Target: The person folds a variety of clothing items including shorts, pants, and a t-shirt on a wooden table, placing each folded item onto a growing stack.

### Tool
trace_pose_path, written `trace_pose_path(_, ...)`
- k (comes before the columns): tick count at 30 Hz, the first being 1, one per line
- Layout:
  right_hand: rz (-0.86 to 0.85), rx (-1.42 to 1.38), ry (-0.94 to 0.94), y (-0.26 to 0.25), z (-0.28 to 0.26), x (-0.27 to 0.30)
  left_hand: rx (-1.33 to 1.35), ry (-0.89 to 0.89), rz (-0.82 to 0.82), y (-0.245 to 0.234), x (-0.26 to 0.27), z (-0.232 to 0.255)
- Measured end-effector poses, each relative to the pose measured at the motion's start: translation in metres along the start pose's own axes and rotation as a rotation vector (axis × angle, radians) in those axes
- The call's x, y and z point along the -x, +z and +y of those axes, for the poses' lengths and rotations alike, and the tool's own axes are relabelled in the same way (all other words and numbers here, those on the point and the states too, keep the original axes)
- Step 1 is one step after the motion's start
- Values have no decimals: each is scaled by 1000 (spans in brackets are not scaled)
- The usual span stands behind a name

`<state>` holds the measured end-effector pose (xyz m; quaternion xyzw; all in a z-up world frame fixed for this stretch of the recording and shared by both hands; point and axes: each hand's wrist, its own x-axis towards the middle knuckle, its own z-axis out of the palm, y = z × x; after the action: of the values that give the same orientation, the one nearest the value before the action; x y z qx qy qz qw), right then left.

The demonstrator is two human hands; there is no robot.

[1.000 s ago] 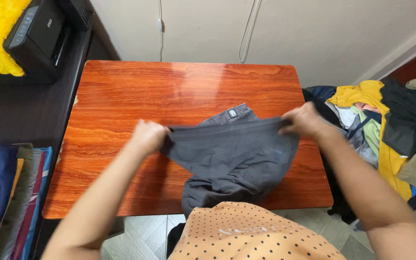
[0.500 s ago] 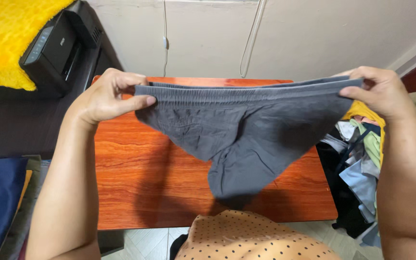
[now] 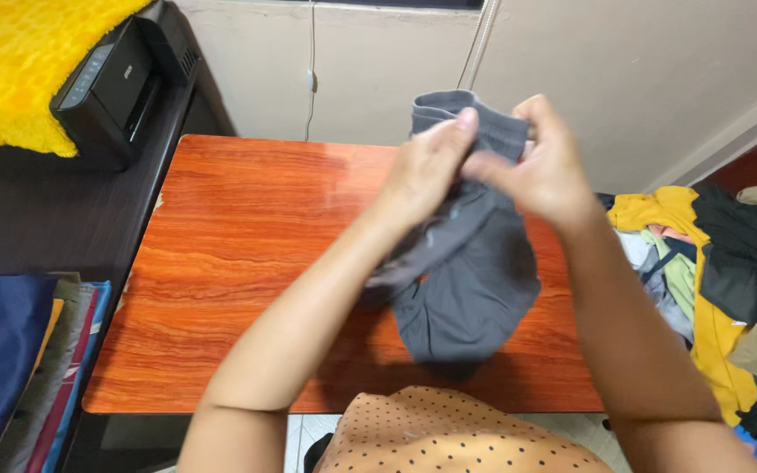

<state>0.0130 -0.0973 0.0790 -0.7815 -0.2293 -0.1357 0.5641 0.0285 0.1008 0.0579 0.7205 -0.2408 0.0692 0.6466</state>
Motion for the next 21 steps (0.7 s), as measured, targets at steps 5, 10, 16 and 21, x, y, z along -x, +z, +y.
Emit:
trace_pose_path(5, -2, 72, -56, 3, -20, 18, -408, 489, 223, -7, 12, -7)
trace_pose_path(10, -107, -273, -91, -50, -14, 33, 82, 111, 52, -27, 9, -51)
trace_pose_path(16, 40, -303, 184, -75, 30, 19, 345, -92, -71, -38, -25, -50)
trace_pose_path(21, -84, -448, 298, -109, 66, 23, 336, -86, -334, -65, -21, 7)
